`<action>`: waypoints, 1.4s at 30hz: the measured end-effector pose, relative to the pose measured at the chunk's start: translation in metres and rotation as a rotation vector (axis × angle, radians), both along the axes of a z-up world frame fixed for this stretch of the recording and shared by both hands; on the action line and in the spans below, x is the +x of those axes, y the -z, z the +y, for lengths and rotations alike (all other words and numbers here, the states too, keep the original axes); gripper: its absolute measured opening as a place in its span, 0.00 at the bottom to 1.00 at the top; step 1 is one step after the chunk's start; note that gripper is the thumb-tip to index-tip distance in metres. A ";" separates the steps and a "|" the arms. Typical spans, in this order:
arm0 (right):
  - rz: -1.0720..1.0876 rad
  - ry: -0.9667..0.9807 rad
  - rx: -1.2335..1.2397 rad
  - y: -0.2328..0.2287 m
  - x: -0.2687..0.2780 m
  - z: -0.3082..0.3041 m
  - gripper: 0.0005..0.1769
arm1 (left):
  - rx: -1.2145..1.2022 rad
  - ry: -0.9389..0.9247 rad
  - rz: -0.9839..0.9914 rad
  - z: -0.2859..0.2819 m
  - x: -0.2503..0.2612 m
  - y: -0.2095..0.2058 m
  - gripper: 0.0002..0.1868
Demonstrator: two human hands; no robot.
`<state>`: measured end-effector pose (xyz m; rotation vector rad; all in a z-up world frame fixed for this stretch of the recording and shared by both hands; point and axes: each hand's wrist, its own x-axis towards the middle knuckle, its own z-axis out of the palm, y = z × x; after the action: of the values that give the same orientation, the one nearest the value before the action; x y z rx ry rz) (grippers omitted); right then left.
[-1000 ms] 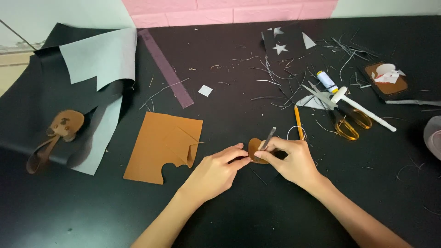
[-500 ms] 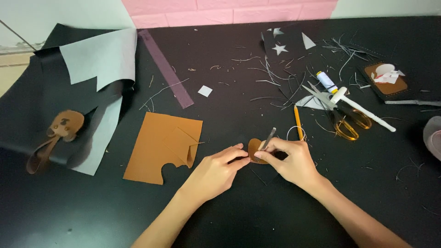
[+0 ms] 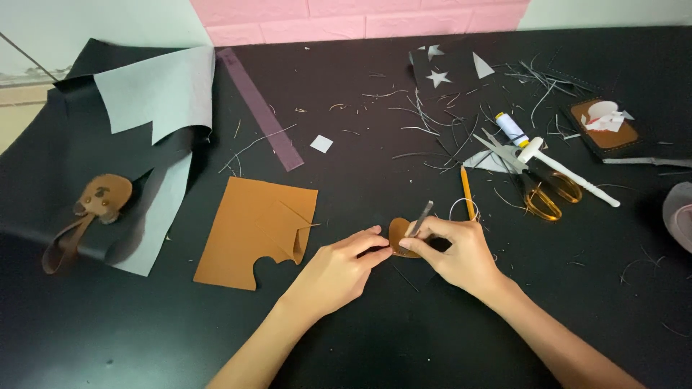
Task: Using a hammer and a hole punch tool to create stitching holes in a small piece of brown leather on a workbench.
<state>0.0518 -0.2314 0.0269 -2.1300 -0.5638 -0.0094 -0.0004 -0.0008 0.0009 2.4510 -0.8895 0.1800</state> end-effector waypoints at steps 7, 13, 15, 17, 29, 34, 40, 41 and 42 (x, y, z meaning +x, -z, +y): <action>-0.031 -0.018 -0.008 -0.001 0.001 0.001 0.08 | -0.008 0.002 -0.008 0.000 0.001 0.001 0.15; -0.046 -0.040 -0.006 -0.008 0.001 0.005 0.07 | -0.003 -0.010 -0.025 0.000 0.000 0.000 0.15; -0.051 -0.057 -0.033 -0.009 0.002 0.005 0.06 | 0.022 -0.006 -0.013 0.000 0.000 -0.003 0.15; -0.050 -0.060 -0.031 -0.010 0.001 0.005 0.06 | 0.016 -0.004 -0.013 0.000 0.001 -0.003 0.15; -0.061 -0.091 -0.032 -0.007 0.004 0.004 0.04 | -0.008 -0.004 -0.006 -0.001 0.001 0.000 0.15; -0.071 -0.088 -0.036 -0.008 0.005 0.005 0.05 | -0.019 -0.007 -0.021 -0.001 0.001 0.003 0.16; -0.064 -0.106 -0.030 -0.010 0.003 0.006 0.05 | -0.010 0.017 -0.070 -0.006 0.000 -0.006 0.16; -0.061 -0.100 -0.033 -0.012 0.002 0.007 0.05 | -0.010 0.026 -0.068 -0.004 0.000 -0.006 0.15; -0.059 -0.095 -0.036 -0.012 0.002 0.008 0.06 | -0.009 0.035 -0.066 -0.002 0.001 -0.004 0.15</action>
<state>0.0539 -0.2236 0.0391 -2.1412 -0.7038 -0.0089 0.0006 -0.0033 0.0052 2.4318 -0.9574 0.2524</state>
